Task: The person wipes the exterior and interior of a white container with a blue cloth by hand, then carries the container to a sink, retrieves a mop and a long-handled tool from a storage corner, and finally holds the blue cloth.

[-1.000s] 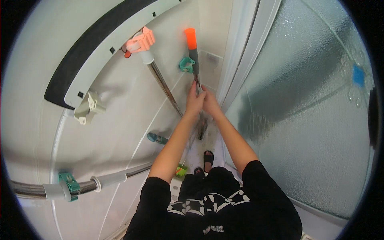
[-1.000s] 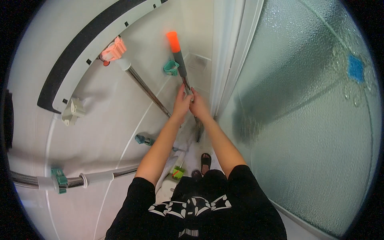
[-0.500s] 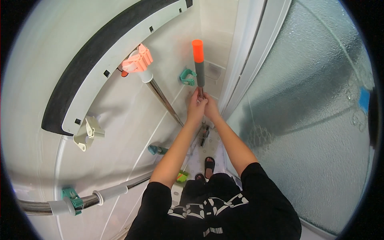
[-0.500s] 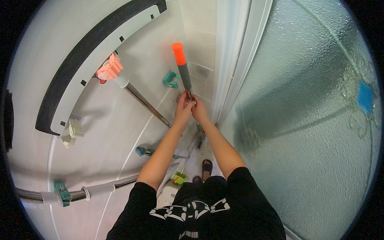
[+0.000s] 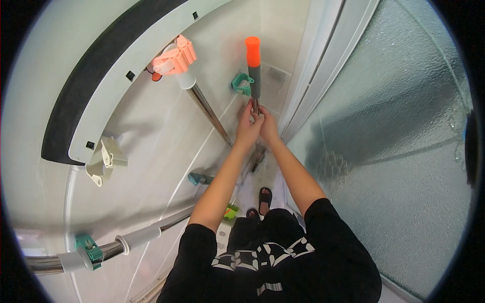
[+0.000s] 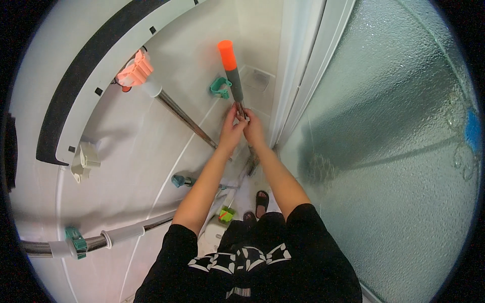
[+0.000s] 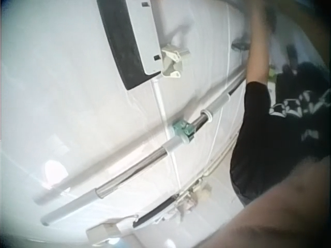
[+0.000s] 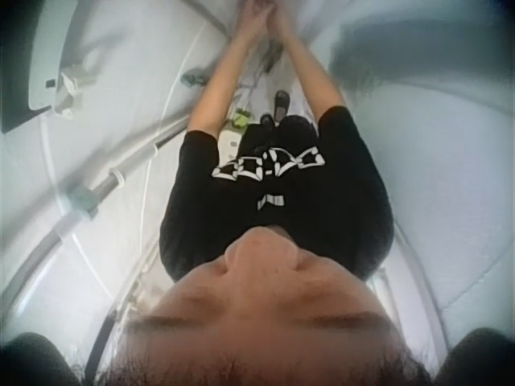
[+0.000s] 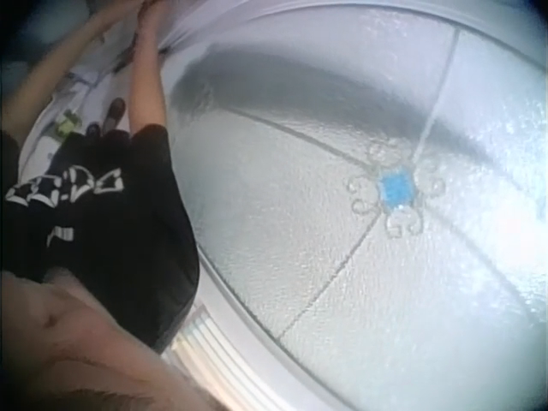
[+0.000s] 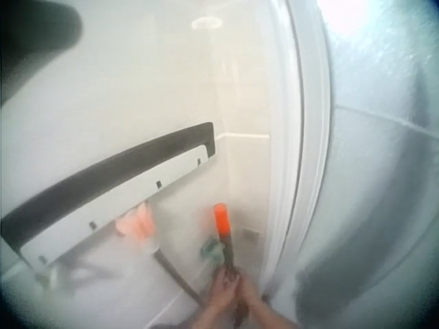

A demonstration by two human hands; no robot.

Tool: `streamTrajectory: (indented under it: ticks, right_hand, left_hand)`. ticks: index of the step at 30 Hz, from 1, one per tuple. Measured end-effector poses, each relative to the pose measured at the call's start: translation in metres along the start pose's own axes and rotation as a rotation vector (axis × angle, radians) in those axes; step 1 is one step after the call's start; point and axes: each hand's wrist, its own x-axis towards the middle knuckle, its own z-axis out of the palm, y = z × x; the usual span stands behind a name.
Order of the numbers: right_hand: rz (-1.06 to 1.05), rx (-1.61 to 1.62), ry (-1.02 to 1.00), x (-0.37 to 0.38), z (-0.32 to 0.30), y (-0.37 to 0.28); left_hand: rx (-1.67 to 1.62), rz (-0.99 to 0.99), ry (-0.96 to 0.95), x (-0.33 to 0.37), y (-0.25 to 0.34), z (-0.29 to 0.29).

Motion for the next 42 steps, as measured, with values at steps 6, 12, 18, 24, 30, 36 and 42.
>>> streamTrajectory:
  ticks: [6, 12, 18, 24, 30, 36, 42]
  right_hand:
    - [-0.046, 0.134, -0.019, -0.014, -0.009, 0.010]
    - [0.255, 0.099, 0.052, -0.076, -0.031, 0.021]
    - [0.355, 0.140, 0.127, -0.188, -0.040, 0.067]
    - [0.493, 0.085, -0.187, -0.340, -0.052, 0.078]
    - [0.654, 0.028, -0.290, -0.450, -0.124, 0.053]
    - [0.595, -0.085, -0.203, -0.520, -0.193, 0.075]
    - [0.758, -0.278, -0.097, -0.553, -0.257, 0.066]
  left_hand:
    - [0.062, -0.131, -0.056, -0.023, 0.017, 0.003]
    - [0.071, -0.136, -0.108, -0.089, 0.011, -0.022]
    - [-0.197, -0.320, -0.140, -0.178, 0.003, -0.040]
    - [-0.214, -0.473, -0.128, -0.251, -0.029, -0.054]
    - [-0.255, -0.623, -0.219, -0.298, -0.027, -0.014]
    - [-0.254, -0.303, -0.456, -0.322, 0.032, 0.060]
    - [-0.107, 0.095, -0.584, -0.342, 0.110, 0.130]
